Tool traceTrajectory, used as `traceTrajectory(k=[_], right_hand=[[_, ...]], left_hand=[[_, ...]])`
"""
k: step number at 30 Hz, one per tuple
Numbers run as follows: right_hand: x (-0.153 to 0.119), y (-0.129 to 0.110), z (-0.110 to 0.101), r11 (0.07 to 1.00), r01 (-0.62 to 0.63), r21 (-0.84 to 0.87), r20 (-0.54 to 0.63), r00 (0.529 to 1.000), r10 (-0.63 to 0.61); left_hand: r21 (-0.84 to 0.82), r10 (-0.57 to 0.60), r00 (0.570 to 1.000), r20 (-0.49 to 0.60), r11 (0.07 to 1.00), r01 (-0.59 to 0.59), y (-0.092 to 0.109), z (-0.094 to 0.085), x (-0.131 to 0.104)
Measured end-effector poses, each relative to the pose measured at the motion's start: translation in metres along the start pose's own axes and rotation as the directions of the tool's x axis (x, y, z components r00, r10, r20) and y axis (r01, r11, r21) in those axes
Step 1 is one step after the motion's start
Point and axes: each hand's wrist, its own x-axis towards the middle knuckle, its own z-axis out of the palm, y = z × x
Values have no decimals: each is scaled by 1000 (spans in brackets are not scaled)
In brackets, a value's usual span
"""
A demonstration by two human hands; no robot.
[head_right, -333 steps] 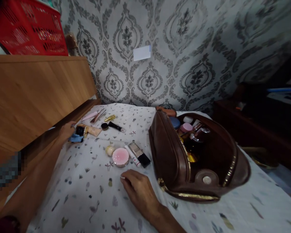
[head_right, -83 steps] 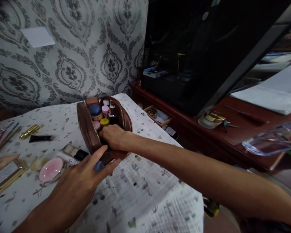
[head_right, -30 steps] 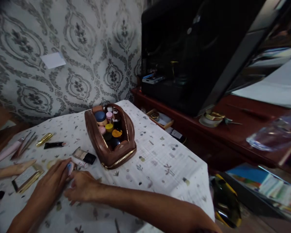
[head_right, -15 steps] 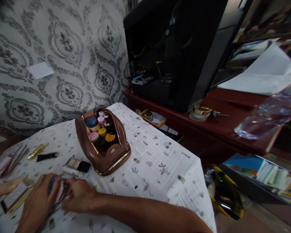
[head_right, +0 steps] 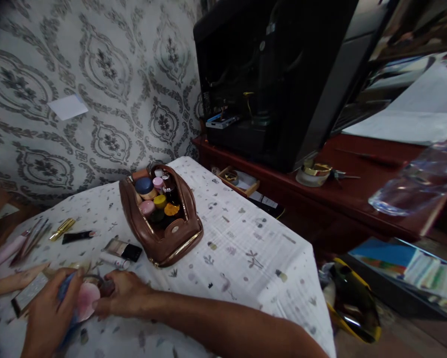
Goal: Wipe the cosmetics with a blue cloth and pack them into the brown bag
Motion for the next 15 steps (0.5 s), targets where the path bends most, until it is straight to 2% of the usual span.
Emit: traceTrajectory(k=[3,6,9,12,15], right_hand=[[4,4,3,925,-78,372,173,985,14],[4,1,5,826,-130,548,259,966,-20],[3,-4,5,758,-92,645,156,988,-13],[4,-6,5,713,1,701,-15,1000,14],[5,-7,4,754,21,656,-53,998,19]], left_hand=[[-19,62,993,-103,998,-64,16,-3,-5],[-57,155,975,-157,984,-166,32,-3,-11],[-128,213,961,-177,963,-237,42,-4,-16],[-197,134,983,-123,968,-157,40,-7,-17],[-258,53,997,-52,964,-65,33,-8,-15]])
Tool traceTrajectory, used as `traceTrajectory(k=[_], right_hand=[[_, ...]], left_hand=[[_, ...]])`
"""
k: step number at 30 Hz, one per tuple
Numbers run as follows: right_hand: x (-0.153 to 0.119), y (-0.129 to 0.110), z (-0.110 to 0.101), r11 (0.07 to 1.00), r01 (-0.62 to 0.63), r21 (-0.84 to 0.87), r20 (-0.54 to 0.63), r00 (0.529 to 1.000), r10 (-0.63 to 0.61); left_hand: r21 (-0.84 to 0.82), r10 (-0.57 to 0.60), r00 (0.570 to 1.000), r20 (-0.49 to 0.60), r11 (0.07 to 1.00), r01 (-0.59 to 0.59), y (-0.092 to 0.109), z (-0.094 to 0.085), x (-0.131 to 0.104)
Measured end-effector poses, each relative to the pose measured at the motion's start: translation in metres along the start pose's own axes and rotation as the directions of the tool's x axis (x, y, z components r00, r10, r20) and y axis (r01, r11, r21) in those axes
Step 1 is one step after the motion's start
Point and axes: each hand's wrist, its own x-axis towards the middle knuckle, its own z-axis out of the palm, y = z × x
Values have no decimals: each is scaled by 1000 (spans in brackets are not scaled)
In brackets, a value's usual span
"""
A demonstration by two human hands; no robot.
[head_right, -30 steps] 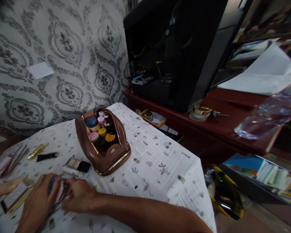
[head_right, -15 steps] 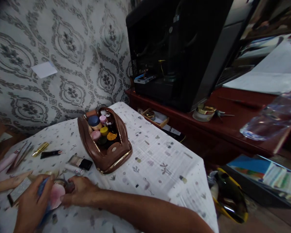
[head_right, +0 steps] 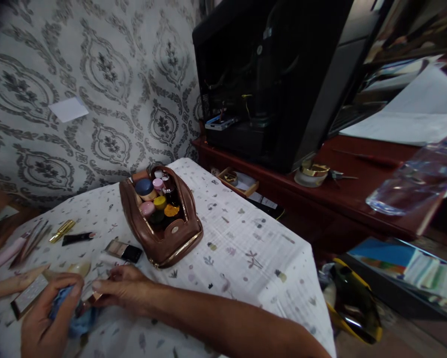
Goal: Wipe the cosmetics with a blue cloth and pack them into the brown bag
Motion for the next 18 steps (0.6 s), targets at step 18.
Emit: traceTrajectory(k=[18], right_hand=[[-8,-4,-7,960,35,-278,134,991,3]], left_hand=[[-130,-36,972,231,989,67,0,7,4]])
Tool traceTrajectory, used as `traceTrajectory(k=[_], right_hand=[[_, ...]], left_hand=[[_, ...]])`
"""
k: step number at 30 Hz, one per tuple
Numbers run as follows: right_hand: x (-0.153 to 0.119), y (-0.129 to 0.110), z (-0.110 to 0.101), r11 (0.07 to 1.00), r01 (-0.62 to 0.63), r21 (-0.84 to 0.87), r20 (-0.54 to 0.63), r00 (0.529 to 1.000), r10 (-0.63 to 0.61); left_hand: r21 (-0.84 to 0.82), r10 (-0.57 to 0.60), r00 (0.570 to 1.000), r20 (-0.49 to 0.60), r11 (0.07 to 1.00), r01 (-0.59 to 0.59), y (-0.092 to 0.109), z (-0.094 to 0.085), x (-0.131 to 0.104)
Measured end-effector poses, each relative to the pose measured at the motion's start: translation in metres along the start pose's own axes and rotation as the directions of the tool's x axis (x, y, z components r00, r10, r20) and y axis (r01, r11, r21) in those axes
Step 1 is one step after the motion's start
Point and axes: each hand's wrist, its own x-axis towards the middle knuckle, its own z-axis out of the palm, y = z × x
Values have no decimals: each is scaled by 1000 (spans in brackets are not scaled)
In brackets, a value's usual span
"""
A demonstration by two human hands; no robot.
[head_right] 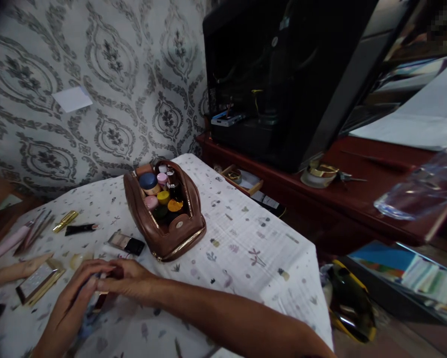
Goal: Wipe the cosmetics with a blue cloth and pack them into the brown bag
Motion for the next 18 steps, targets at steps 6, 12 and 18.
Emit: traceTrajectory(k=[6,12,18], right_hand=[[-2,5,1,995,-13,-96,23,1000,15],[-9,-4,2,956,-52,-290,130,987,93],[-14,-13,5,880,-60,-470,132,982,138]], left_hand=[[-50,-116,988,-99,993,112,-2,4,1],[-18,-214,968,-132,977,214,-4,1,0],[-34,-306,939,-155,952,304,-8,1,1]])
